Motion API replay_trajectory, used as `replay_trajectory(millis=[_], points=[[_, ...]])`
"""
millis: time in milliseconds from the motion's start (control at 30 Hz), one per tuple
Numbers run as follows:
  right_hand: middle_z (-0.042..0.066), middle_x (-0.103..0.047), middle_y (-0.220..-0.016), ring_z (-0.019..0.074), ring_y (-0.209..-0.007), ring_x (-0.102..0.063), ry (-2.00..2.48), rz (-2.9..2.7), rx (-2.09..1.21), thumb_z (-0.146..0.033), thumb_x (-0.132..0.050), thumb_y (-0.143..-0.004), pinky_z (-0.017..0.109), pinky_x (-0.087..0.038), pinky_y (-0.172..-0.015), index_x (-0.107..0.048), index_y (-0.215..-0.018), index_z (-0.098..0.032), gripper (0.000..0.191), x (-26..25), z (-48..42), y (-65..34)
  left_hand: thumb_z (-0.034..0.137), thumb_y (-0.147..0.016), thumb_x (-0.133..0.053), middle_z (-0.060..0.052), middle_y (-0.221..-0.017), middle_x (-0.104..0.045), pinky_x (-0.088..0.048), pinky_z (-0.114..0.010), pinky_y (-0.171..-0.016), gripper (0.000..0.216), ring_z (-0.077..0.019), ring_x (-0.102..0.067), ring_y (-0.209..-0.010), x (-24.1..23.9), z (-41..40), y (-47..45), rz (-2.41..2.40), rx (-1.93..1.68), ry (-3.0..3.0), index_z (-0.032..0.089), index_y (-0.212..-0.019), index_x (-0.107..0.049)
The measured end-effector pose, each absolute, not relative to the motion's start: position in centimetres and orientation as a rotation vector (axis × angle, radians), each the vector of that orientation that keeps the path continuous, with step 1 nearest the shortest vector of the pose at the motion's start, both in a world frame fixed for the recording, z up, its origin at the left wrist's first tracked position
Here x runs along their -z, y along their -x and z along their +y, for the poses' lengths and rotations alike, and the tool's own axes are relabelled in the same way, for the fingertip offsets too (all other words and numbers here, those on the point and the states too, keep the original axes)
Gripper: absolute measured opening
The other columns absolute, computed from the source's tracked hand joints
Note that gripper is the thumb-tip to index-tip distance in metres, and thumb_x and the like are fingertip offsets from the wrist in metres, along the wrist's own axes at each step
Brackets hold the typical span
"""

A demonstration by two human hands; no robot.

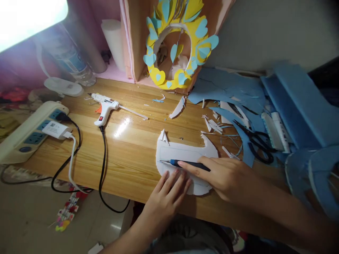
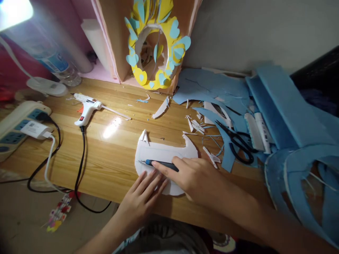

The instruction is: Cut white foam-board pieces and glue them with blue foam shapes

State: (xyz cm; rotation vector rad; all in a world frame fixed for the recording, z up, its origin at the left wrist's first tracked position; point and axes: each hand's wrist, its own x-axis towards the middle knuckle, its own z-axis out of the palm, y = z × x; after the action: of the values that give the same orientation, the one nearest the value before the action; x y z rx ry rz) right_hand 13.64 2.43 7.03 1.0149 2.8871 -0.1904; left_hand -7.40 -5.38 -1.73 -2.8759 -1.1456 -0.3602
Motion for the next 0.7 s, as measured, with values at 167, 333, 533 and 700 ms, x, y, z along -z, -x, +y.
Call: replay_trajectory(millis=[167,333,533,700], points=[[0.002,-0.059,-0.081,0.0158,-0.062,-0.06,-0.95,2.887,0.138,-0.001,-0.044,-0.075,0.027,-0.038,-0.059,-0.035,-0.142,-0.028,0.073,-7.1,2.4,-13.7,0.028,-0.096,-0.033,-0.007,-0.147,-0.041,-0.025,-0.043,-0.112,0.047,-0.0263,-0.035,-0.135,1.5,-5.4,7.4,-1.131,0.325,2.875,0.015,-0.141,-0.036],[0.003,-0.059,-0.076,0.0157,-0.055,-0.058,-0.856,2.892,0.019,-0.005,-0.04,-0.082,0.028,-0.035,-0.054,-0.036,-0.142,-0.022,0.062,-7.6,2.6,-13.3,0.027,-0.096,-0.033,-0.007,-0.144,-0.045,-0.03,-0.042,-0.109,0.045,-0.0266,-0.04,-0.131,1.5,-5.4,7.2,-1.126,0.348,2.847,0.014,-0.138,-0.042],[0.003,-0.061,-0.076,0.0155,-0.053,-0.06,-0.642,2.883,0.032,-0.008,-0.041,-0.087,0.027,-0.035,-0.047,-0.043,-0.136,-0.019,0.05,-8.7,4.5,-12.8,0.026,-0.095,-0.035,-0.008,-0.146,-0.042,-0.031,-0.043,-0.109,0.044,-0.027,-0.041,-0.131,1.9,-5.3,7.3,-1.123,0.389,2.797,0.015,-0.137,-0.044],[0.004,-0.062,-0.075,0.018,-0.053,-0.062,-0.556,2.842,0.028,-0.012,-0.045,-0.087,0.028,-0.041,-0.045,-0.043,-0.136,-0.016,0.05,-8.9,5.1,-12.2,0.027,-0.094,-0.036,-0.007,-0.145,-0.043,-0.033,-0.042,-0.109,0.043,-0.0257,-0.043,-0.129,2.1,-5.8,6.4,-1.154,0.356,2.751,0.018,-0.134,-0.047]])
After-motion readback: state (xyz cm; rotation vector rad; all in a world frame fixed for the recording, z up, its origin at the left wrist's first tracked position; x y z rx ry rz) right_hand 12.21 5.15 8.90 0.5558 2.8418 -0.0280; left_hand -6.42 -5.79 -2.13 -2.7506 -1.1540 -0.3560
